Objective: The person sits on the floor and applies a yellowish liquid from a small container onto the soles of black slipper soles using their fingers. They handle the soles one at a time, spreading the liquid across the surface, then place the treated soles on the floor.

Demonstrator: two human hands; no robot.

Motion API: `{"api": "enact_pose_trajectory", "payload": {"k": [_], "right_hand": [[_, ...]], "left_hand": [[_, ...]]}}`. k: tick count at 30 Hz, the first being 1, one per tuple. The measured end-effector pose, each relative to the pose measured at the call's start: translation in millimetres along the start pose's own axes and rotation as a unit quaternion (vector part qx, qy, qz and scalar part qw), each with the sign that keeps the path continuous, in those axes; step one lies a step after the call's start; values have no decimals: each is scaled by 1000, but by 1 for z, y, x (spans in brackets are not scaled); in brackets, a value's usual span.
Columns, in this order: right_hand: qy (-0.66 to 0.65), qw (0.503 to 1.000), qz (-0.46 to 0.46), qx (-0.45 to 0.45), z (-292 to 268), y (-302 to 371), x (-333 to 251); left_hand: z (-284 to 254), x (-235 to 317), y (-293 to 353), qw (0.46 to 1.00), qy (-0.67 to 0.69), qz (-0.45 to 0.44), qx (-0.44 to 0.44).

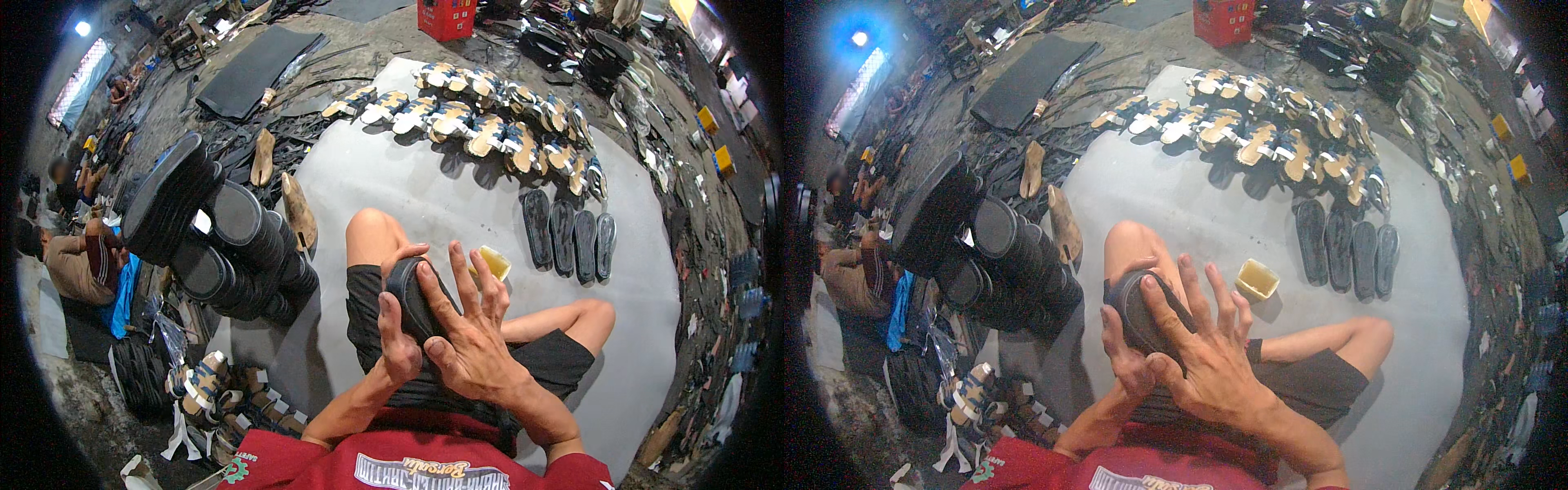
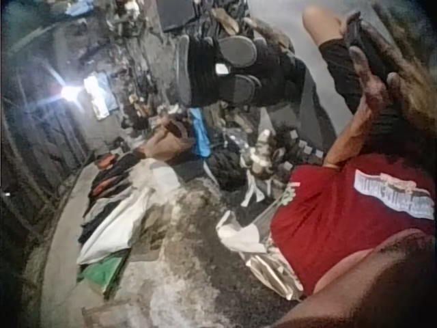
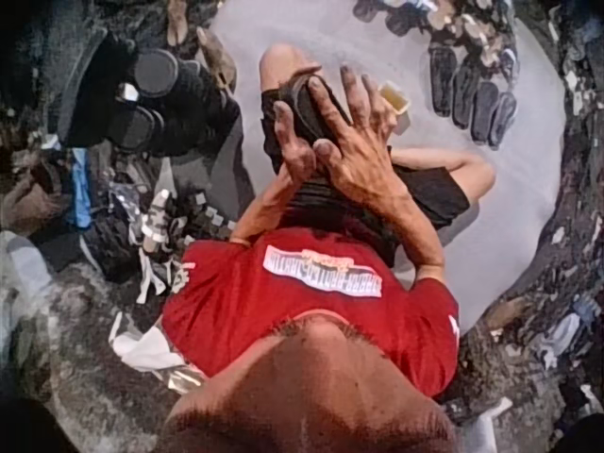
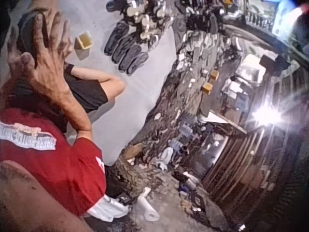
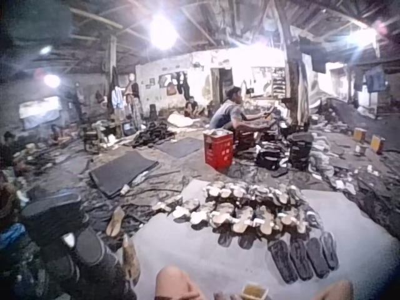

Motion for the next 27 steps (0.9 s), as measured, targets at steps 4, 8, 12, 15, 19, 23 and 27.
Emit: {"api": "enact_pose_trajectory", "payload": {"k": [4,8,12,15,19,23,27], "right_hand": [[3,1000,3,-12,2,-1,7],[4,1000,0,-17,2,-2,13],[13,999,6,-43,0,-3,18],[30,998,7,-58,-3,-5,21],[57,995,7,-87,-8,-8,20],[95,991,-10,-96,-12,-8,21],[110,987,-34,-114,-19,-9,22]], "left_hand": [[5,6,-5,999,0,-45,-6],[7,5,-9,996,20,-88,-16],[4,11,-12,991,-33,-127,-41],[-3,7,-16,982,25,-176,-57],[-10,2,-24,971,89,-214,-65],[-16,2,-29,931,212,-275,-112],[-18,6,-31,910,233,-330,-91]]}}
Point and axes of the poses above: each hand's wrist, its own y-axis away from the middle knuckle, its own z-axis out of the palm, x = y × z, the point moved 5 cm from there along -y, towards the middle knuckle, and after that the axes turned 9 degrees about -z, right-handed, at the moved point
